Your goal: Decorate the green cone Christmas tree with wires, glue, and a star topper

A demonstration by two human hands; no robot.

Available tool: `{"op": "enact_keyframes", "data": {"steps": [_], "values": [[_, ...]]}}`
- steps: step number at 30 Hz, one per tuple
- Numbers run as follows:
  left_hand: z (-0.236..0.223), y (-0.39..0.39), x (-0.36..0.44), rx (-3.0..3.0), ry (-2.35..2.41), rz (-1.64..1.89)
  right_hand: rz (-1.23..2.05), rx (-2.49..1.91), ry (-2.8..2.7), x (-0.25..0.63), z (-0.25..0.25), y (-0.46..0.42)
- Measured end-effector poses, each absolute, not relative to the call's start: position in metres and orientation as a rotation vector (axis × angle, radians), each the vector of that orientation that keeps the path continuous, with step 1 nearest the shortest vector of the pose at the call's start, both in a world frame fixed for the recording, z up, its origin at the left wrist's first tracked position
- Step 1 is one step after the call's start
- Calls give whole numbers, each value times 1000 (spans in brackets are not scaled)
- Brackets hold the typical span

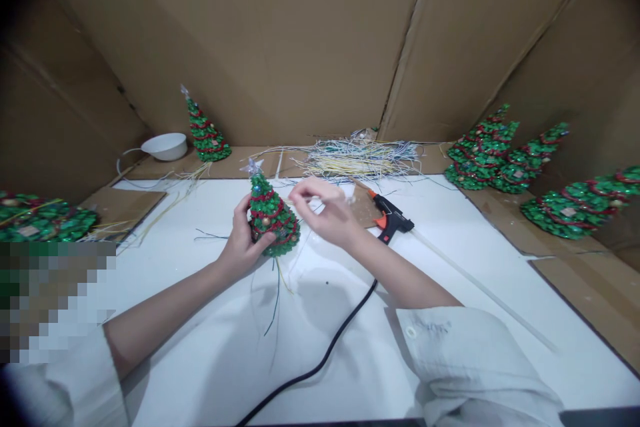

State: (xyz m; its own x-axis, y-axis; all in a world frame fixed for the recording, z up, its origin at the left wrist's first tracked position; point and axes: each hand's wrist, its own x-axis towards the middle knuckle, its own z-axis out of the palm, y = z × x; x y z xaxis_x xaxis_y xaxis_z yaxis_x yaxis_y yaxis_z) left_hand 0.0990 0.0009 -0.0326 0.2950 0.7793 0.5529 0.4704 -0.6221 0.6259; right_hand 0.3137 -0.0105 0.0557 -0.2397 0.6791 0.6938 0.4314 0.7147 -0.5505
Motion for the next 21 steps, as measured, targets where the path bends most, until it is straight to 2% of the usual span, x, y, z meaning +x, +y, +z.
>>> {"op": "enact_keyframes", "data": {"steps": [4, 6, 9, 15, 21], "values": [[-27, 4, 98, 2085, 1099, 1425, 476, -1408, -1851, 343, 62, 6], [-21, 16, 92, 1989, 1249, 1490, 551, -1676, -1985, 353, 57, 13], [-12, 48, 69, 1970, 1591, 1258, 619, -1952, -2199, 359, 43, 22], [-6, 92, 17, 2178, 1701, 892, 647, -2005, -2343, 358, 24, 29], [-14, 96, 53, 2561, 1378, 652, 747, -2062, -2343, 355, 25, 23]]}}
